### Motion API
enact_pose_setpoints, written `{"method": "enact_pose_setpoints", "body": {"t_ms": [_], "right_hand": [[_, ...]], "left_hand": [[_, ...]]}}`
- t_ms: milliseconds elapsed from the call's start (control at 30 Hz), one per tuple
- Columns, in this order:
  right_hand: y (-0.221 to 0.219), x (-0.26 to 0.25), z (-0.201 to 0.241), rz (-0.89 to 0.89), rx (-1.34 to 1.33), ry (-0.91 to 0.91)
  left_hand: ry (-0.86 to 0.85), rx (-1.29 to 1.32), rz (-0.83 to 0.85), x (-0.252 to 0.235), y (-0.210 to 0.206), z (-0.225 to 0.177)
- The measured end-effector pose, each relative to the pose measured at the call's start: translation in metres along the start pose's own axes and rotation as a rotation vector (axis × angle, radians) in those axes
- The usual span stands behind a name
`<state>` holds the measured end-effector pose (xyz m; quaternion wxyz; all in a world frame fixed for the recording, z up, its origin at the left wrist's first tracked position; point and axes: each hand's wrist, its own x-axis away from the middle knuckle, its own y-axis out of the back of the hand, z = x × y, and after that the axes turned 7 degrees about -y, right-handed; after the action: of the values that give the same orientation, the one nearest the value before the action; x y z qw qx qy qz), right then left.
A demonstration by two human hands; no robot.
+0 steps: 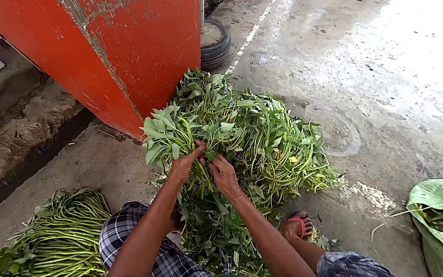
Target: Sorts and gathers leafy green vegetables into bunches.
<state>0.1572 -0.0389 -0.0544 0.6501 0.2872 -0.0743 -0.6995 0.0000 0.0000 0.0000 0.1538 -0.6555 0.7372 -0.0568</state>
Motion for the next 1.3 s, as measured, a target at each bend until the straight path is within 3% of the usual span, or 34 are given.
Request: {"method": "enact_pose_setpoints", "body": {"t_ms": [67, 133, 233, 267, 300, 400, 500, 600, 733, 867, 967, 1067, 1200, 1300], "right_hand": [[0.015, 0.008, 0.011, 0.211, 0.103, -0.168], [0.031, 0.021, 0.018, 0.638, 0.256, -0.353], [0.036, 0.039, 0.006, 1.350, 0.467, -0.413], [0.038, 0.036, 0.001, 1.438, 0.513, -0.401], [0.042, 0.024, 0.000, 1.372, 0.520, -0.386], [0.053, -0.048, 0.024, 0.841, 0.394, -0.271], [0.028, -0.124, 0.030, 0.470, 0.379, -0.066], [-0.029, -0.174, 0.016, 0.537, 0.513, 0.054], [-0.098, -0.191, -0.016, 0.592, 0.848, 0.075], [-0.110, -0.204, -0.039, 0.494, 0.945, 0.035], [-0.113, -0.202, -0.005, 0.608, 0.931, -0.047], [-0.134, -0.191, 0.006, 0.469, 0.779, -0.031], [-0.159, -0.193, -0.010, 0.417, 0.703, -0.379], [-0.179, -0.191, -0.029, 0.387, 0.788, -0.378]], "left_hand": [[0.004, -0.078, -0.133, -0.006, 0.013, -0.022], [-0.043, -0.098, -0.295, -0.010, 0.032, -0.045], [-0.180, -0.044, -0.484, -0.006, 0.051, -0.074], [-0.224, -0.007, -0.511, -0.003, 0.054, -0.080], [-0.262, 0.028, -0.526, -0.001, 0.056, -0.084], [-0.289, 0.077, -0.558, 0.003, 0.056, -0.090], [-0.294, 0.065, -0.586, 0.000, 0.057, -0.092], [-0.291, 0.051, -0.590, -0.003, 0.061, -0.089], [-0.239, 0.067, -0.637, -0.003, 0.059, -0.090], [-0.262, 0.085, -0.644, 0.003, 0.062, -0.097], [-0.308, 0.064, -0.657, 0.009, 0.066, -0.106], [-0.348, 0.061, -0.624, 0.016, 0.065, -0.110], [-0.345, 0.070, -0.612, 0.022, 0.062, -0.110], [-0.313, 0.083, -0.618, 0.022, 0.063, -0.111]]}}
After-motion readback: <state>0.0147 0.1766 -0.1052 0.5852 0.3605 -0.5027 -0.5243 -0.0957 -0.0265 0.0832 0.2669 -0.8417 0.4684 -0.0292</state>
